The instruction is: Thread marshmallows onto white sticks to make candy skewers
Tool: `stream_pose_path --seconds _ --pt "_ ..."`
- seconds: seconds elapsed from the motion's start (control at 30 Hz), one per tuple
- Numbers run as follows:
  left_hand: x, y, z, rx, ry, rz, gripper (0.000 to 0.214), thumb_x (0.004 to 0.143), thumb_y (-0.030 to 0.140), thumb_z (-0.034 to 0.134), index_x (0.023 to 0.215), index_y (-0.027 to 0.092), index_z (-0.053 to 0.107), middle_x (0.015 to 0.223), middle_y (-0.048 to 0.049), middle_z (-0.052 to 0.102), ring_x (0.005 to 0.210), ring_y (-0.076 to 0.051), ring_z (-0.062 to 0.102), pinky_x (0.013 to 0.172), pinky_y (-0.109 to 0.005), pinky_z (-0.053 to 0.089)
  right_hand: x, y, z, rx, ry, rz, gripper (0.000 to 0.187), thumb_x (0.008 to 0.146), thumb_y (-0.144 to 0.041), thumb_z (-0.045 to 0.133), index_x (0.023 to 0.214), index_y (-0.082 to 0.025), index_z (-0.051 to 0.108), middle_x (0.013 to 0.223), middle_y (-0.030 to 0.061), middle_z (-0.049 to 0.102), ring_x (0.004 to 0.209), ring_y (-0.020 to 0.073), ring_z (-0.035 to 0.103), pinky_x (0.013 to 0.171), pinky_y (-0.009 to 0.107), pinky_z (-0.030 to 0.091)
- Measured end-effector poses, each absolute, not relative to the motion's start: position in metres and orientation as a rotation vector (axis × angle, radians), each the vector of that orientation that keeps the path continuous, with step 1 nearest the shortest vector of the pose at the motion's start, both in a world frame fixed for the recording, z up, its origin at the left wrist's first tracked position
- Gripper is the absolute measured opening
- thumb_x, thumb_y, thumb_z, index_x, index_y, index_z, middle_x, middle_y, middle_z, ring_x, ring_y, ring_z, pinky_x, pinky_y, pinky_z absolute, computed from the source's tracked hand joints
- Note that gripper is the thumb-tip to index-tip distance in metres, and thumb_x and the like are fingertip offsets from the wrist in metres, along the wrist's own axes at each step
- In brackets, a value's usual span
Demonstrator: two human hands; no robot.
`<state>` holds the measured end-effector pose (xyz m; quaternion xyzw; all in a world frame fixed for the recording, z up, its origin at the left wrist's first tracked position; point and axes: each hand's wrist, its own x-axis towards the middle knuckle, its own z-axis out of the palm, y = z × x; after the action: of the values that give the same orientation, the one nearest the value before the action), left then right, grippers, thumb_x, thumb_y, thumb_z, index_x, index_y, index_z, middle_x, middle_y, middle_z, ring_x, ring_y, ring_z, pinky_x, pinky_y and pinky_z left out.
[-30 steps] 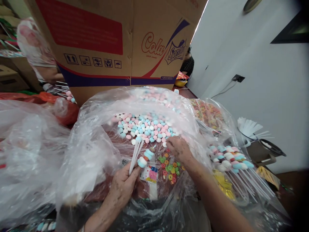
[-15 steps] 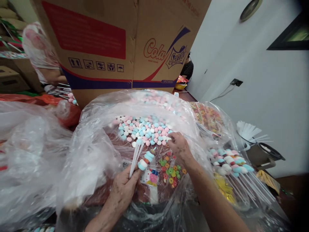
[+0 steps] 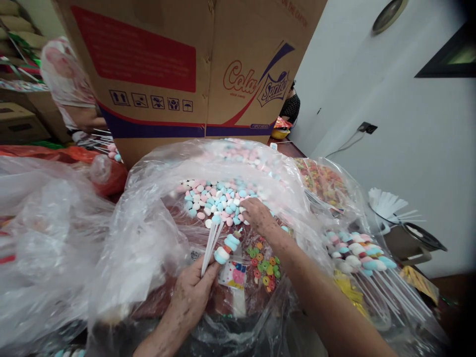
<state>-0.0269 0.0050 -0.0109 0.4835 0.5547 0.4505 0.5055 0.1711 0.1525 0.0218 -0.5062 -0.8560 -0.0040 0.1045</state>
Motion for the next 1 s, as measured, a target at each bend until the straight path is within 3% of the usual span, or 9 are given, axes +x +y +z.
stream_pose_path --seconds 0.3,0.53,0.67,1.0 --pt "-0.026 0.004 -0.013 1.190 1.338 1.098 0.036 0.080 0.047 0.061 0.059 0.018 0.062 0.046 0.0039 0.054 0.045 -0.013 0.046 0.040 -0.020 0.032 0.167 0.143 0.029 -1.519 -2.608 -0.153 0.027 0.080 -0.002 0.047 0.099 -0.015 0.061 0.102 0.0144 0.065 0.099 0.0264 0.052 0.088 0.036 0.042" --pt "-0.028 0.004 -0.012 1.164 1.336 1.038 0.034 0.081 0.051 0.060 0.070 0.019 0.066 0.047 0.0042 0.056 0.041 -0.013 0.044 0.039 -0.021 0.029 0.188 0.097 0.027 -1.170 -2.664 0.131 0.015 0.082 -0.009 0.051 0.090 -0.018 0.059 0.090 0.0074 0.062 0.088 0.0225 0.053 0.079 0.033 0.042" --pt "-0.029 0.004 -0.012 1.166 1.344 1.050 0.035 0.080 0.050 0.061 0.067 0.018 0.065 0.049 0.0042 0.056 0.041 -0.012 0.042 0.038 -0.020 0.028 0.194 0.080 0.034 -1.051 -2.560 0.384 0.020 0.082 -0.007 0.046 0.092 -0.020 0.059 0.091 0.0056 0.064 0.089 0.0197 0.056 0.083 0.032 0.043" --pt "-0.028 0.005 -0.020 1.204 1.356 1.065 0.031 0.084 0.045 0.055 0.067 0.020 0.058 0.048 0.0076 0.049 0.037 -0.009 0.035 0.036 -0.020 0.025 0.200 0.079 0.030 -1.467 -2.139 0.408 0.008 0.083 -0.020 0.051 0.088 -0.021 0.058 0.080 0.0011 0.060 0.075 0.0172 0.055 0.070 0.028 0.041"
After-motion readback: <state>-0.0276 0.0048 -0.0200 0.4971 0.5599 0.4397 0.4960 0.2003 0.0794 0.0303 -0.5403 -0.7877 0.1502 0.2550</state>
